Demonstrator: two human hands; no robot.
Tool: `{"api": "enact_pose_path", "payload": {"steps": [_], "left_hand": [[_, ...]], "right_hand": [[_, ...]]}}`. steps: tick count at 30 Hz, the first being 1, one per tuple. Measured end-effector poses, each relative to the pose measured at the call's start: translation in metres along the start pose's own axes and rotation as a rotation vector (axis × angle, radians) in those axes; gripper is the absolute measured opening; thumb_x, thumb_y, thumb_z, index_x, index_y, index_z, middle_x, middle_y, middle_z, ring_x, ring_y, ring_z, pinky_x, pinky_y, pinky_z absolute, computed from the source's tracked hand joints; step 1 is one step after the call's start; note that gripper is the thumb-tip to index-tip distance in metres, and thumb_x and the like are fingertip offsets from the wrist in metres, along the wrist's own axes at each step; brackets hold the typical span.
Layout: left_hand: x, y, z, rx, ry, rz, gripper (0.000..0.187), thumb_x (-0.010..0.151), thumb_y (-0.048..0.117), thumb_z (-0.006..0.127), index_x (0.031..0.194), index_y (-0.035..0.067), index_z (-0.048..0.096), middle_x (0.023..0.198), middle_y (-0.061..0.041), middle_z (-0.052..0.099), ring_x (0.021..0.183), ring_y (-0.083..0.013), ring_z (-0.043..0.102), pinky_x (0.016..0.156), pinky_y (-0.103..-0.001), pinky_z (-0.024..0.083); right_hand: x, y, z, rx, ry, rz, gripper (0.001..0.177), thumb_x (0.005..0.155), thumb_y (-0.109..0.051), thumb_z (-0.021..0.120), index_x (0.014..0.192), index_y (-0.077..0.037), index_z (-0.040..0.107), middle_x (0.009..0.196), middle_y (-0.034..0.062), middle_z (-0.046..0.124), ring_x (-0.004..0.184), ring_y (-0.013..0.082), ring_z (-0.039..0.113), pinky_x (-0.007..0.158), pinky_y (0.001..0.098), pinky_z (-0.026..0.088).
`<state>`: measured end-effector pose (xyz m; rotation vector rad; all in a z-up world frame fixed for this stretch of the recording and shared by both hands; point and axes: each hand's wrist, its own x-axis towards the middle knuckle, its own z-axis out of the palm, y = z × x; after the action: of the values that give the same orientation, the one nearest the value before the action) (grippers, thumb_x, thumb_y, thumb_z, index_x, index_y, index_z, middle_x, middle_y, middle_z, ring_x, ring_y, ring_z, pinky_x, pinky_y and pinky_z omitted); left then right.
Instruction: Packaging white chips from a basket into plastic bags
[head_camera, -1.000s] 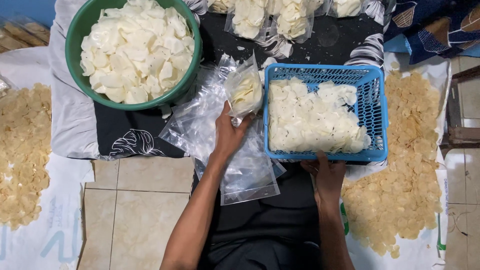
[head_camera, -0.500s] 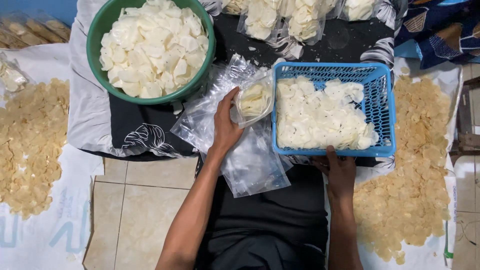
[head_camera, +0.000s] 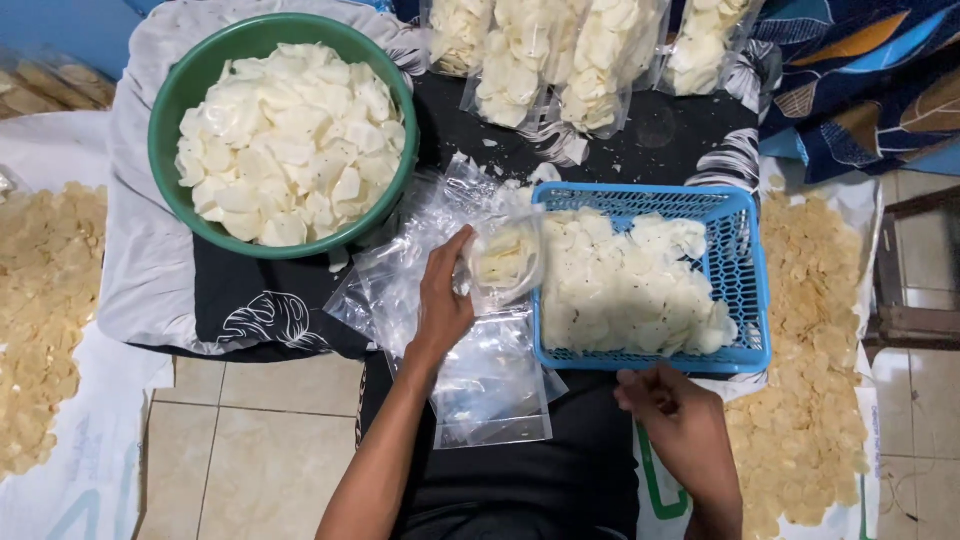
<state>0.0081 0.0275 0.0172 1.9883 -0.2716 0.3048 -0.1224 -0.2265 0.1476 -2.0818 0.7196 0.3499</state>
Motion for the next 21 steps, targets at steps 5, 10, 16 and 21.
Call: {"api": "enact_pose_path", "payload": {"steps": [5, 10, 16, 21], "left_hand": [[0.0, -0.003, 0.002, -0.057, 0.033, 0.026, 0.077, 0.066, -0.013, 0.056, 0.141, 0.004, 0.053, 0.139, -0.014, 0.06, 0.125, -0.0345, 0.058, 0.109, -0.044, 0.046], [-0.002, -0.012, 0.003, -0.104, 0.07, 0.012, 0.085, 0.063, -0.019, 0.054, 0.143, 0.007, 0.055, 0.141, -0.013, 0.061, 0.128, -0.0359, 0.057, 0.111, -0.047, 0.045], [0.0, -0.014, 0.002, -0.133, 0.049, 0.003, 0.086, 0.063, -0.02, 0.057, 0.145, 0.007, 0.053, 0.143, -0.013, 0.059, 0.128, -0.0364, 0.057, 0.11, -0.049, 0.045], [-0.002, -0.016, 0.005, -0.109, 0.056, 0.001, 0.085, 0.064, -0.019, 0.057, 0.144, 0.006, 0.054, 0.142, -0.012, 0.06, 0.127, -0.0358, 0.057, 0.109, -0.047, 0.046]], "right_hand": [[0.011, -0.088, 0.024, -0.057, 0.144, -0.796, 0.012, 0.092, -0.011, 0.073, 0.104, -0.008, 0.073, 0.1, 0.0065, 0.073, 0.087, 0.0243, 0.073, 0.076, 0.0358, 0.06], [0.071, -0.087, 0.044, -0.074, 0.237, -0.939, 0.005, 0.105, -0.015, 0.071, 0.106, -0.016, 0.075, 0.101, -0.0014, 0.07, 0.094, 0.0243, 0.072, 0.079, 0.0341, 0.059], [0.137, -0.014, 0.067, -0.621, 0.147, -0.793, 0.054, 0.084, -0.025, 0.085, 0.132, -0.007, 0.068, 0.106, 0.0166, 0.064, 0.099, 0.0409, 0.069, 0.079, 0.0548, 0.063], [0.134, -0.018, 0.071, -0.379, 0.224, -0.839, 0.02, 0.088, -0.011, 0.084, 0.106, -0.011, 0.075, 0.086, 0.0059, 0.067, 0.085, 0.0296, 0.071, 0.075, 0.0398, 0.059]]}}
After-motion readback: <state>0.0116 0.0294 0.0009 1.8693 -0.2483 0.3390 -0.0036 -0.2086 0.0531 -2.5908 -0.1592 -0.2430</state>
